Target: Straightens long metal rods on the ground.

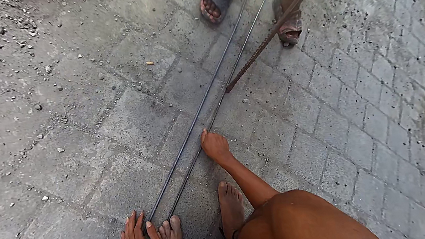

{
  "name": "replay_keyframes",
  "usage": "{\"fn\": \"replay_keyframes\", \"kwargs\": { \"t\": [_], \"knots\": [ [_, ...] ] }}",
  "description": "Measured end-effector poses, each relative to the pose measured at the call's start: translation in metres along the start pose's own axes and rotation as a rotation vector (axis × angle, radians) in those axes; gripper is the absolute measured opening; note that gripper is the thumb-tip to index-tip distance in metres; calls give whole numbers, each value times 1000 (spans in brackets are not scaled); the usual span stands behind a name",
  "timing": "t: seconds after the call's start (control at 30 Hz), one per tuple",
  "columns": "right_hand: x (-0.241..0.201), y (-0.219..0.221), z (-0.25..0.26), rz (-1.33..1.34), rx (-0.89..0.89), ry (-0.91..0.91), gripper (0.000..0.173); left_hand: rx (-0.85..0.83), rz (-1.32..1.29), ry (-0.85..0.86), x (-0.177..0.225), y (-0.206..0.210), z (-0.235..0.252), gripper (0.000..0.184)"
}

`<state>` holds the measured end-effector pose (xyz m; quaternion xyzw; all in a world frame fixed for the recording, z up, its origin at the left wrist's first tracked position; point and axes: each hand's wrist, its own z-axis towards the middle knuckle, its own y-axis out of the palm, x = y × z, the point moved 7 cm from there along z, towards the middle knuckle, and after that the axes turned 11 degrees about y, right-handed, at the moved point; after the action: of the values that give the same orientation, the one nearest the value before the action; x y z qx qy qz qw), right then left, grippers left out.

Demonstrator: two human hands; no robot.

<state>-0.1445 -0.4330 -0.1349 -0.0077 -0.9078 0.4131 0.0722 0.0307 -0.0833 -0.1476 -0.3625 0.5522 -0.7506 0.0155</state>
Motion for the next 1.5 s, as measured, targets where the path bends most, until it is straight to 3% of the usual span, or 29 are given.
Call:
{"fn": "replay_keyframes", "kwargs": {
  "t": [0.87,1.07,1.3,1.4,1.5],
  "knots": [
    [-6,-4,-1,-18,-12,-18,68,1,-2,-8,0,0,0,53],
    [-5,-4,-9,-14,-87,-40,73,-9,-6,-15,-1,0,1,55],
    [7,26,-30,189,-311,-92,70,-19,-91,59,-6,-5,-5,52],
    [5,48,-34,433,-413,-137,59,-62,-128,93,-14,-18,-22,50],
    [1,57,-37,599,-391,-162,48,-125,-109,116,-19,-34,-44,49]
  ]
}}
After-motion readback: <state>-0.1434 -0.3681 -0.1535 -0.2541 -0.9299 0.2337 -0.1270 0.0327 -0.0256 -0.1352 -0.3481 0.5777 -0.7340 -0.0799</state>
